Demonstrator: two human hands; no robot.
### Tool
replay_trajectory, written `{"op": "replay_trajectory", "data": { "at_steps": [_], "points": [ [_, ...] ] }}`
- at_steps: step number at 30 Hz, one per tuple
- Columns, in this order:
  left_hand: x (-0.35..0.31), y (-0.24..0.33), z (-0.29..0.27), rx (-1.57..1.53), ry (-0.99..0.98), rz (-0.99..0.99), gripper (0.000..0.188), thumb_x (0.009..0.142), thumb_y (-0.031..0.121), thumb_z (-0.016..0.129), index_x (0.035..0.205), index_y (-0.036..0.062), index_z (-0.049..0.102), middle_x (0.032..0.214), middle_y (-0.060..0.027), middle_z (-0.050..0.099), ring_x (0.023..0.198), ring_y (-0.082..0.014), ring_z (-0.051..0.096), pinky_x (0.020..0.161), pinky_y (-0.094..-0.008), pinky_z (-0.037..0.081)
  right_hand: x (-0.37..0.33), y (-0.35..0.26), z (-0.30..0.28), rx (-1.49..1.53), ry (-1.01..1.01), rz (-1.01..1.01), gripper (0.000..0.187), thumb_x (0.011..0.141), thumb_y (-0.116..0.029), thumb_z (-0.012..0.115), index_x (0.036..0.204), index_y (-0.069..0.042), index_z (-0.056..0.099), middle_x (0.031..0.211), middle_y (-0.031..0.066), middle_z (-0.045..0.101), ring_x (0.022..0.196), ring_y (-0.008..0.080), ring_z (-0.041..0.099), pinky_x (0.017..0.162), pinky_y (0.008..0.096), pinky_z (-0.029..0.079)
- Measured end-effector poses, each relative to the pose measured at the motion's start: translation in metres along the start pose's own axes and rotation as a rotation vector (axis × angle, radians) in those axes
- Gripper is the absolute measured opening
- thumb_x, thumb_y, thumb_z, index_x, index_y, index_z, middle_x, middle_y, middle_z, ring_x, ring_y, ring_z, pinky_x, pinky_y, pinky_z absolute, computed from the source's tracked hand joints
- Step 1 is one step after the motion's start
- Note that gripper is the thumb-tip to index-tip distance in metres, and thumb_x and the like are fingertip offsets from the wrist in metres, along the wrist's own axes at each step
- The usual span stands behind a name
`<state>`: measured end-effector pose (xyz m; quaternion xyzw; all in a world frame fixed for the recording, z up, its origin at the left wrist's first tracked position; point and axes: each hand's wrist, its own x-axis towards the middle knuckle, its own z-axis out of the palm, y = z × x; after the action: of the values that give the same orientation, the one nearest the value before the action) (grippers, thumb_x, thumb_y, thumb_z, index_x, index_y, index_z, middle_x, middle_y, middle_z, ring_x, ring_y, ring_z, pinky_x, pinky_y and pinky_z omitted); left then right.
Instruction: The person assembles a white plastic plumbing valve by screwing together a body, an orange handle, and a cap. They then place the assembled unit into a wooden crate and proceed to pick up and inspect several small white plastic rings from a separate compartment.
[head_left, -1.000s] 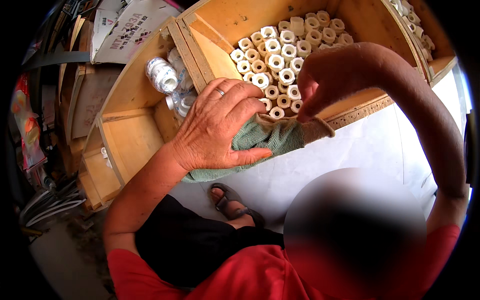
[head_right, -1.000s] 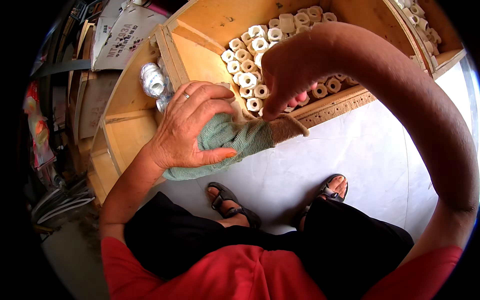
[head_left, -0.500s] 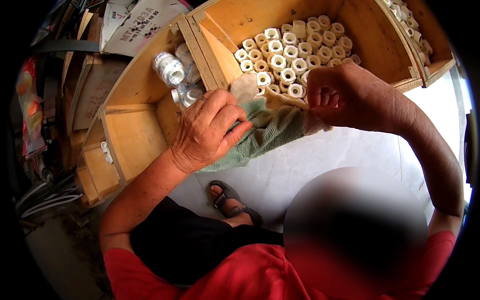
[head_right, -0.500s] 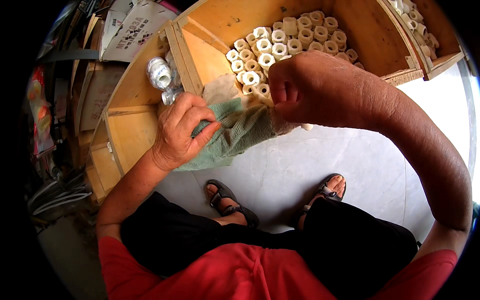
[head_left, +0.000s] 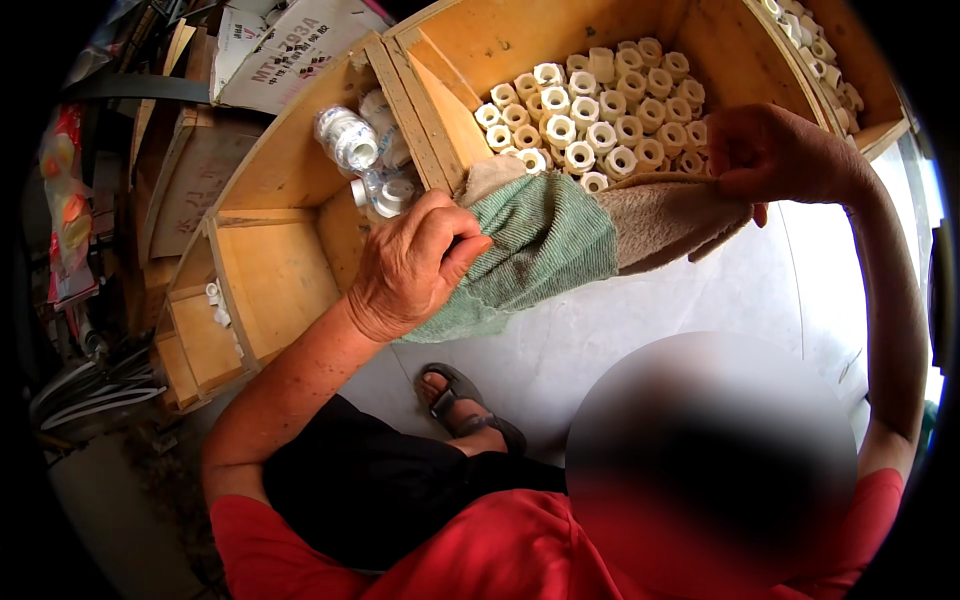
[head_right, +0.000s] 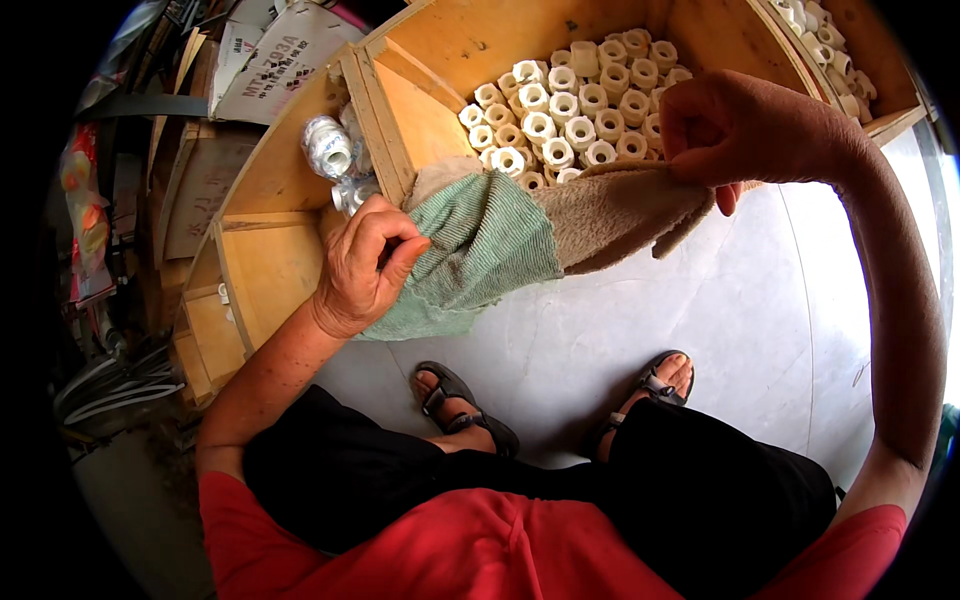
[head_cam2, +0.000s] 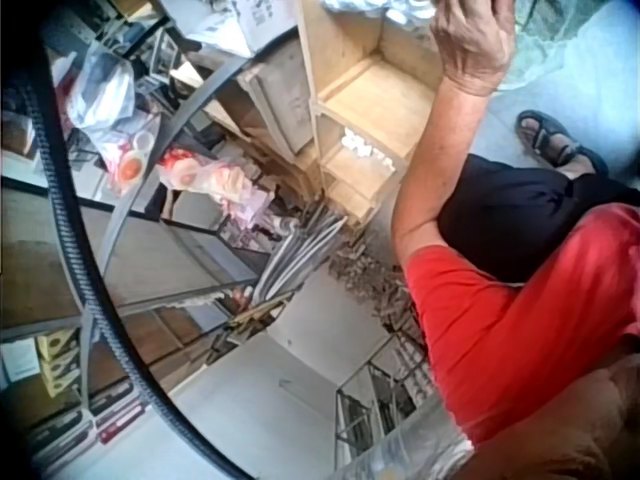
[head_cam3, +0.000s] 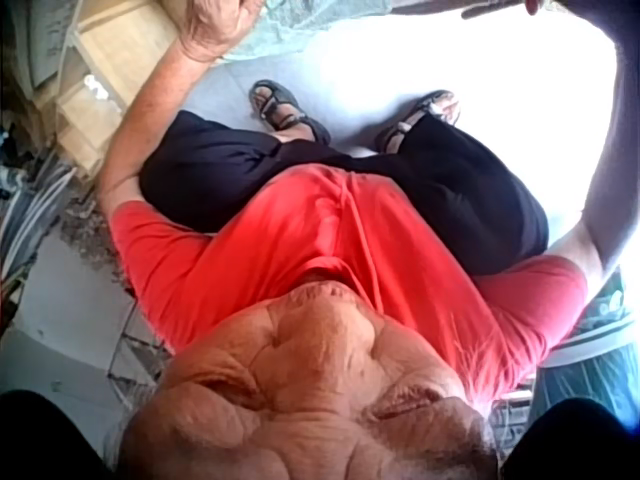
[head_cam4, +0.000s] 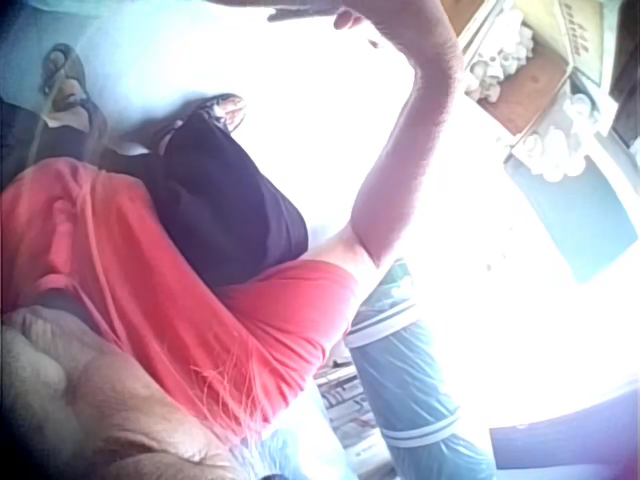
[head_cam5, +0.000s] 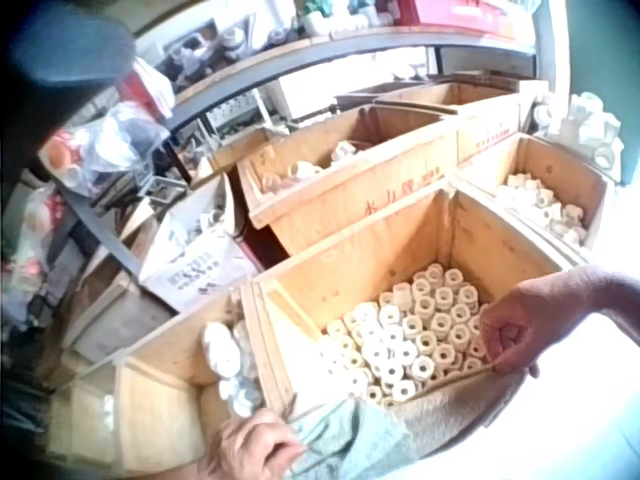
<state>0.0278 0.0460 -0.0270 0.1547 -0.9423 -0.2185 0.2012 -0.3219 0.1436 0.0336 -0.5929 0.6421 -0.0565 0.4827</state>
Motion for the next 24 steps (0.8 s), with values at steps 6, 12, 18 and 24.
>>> {"op": "replay_trajectory", "data": {
  "at_steps": [6, 12, 18, 24],
  "points": [
    [-0.005, -0.004, 0.003, -0.066, 0.039, -0.098, 0.024, 0.083, 0.006, 0.070, 0.096, 0.0064, 0.049, 0.080, -0.0091, 0.055, 0.064, -0.0309, 0.060, 0.054, -0.0384, 0.047, -0.010, 0.020, -0.015, -0.104, 0.058, 0.105, 0.005, 0.086, -0.006, 0.060, 0.086, -0.001, 0.058, 0.070, 0.0099, 0.065, 0.058, 0.0175, 0.068, 0.050, 0.0260, 0.057],
    [-0.005, -0.005, 0.007, -0.112, 0.039, -0.176, 0.024, 0.082, 0.003, 0.069, 0.095, 0.0058, 0.049, 0.078, -0.0091, 0.055, 0.063, -0.0300, 0.059, 0.054, -0.0380, 0.046, -0.016, 0.055, -0.032, -0.207, 0.102, 0.190, 0.005, 0.081, -0.005, 0.061, 0.084, -0.002, 0.058, 0.071, 0.0097, 0.065, 0.054, 0.0167, 0.067, 0.048, 0.0246, 0.056],
    [-0.001, -0.002, 0.002, -0.051, 0.021, -0.132, 0.016, 0.083, 0.004, 0.069, 0.092, 0.0059, 0.056, 0.078, -0.0039, 0.053, 0.058, -0.0141, 0.048, 0.054, -0.0265, 0.041, -0.020, 0.080, -0.047, -0.288, 0.095, 0.227, 0.007, 0.079, -0.005, 0.063, 0.085, -0.002, 0.060, 0.075, 0.0111, 0.066, 0.054, 0.0156, 0.066, 0.048, 0.0248, 0.056],
    [0.017, 0.013, -0.011, 0.190, 0.004, 0.089, 0.024, 0.076, 0.015, 0.074, 0.095, 0.0075, 0.062, 0.092, -0.0067, 0.061, 0.081, -0.0273, 0.056, 0.078, -0.0402, 0.045, -0.018, 0.065, -0.044, -0.471, 0.267, 0.193, 0.015, 0.080, -0.002, 0.067, 0.094, -0.004, 0.064, 0.083, 0.0085, 0.069, 0.073, 0.0170, 0.069, 0.066, 0.0286, 0.058]
  ]
}}
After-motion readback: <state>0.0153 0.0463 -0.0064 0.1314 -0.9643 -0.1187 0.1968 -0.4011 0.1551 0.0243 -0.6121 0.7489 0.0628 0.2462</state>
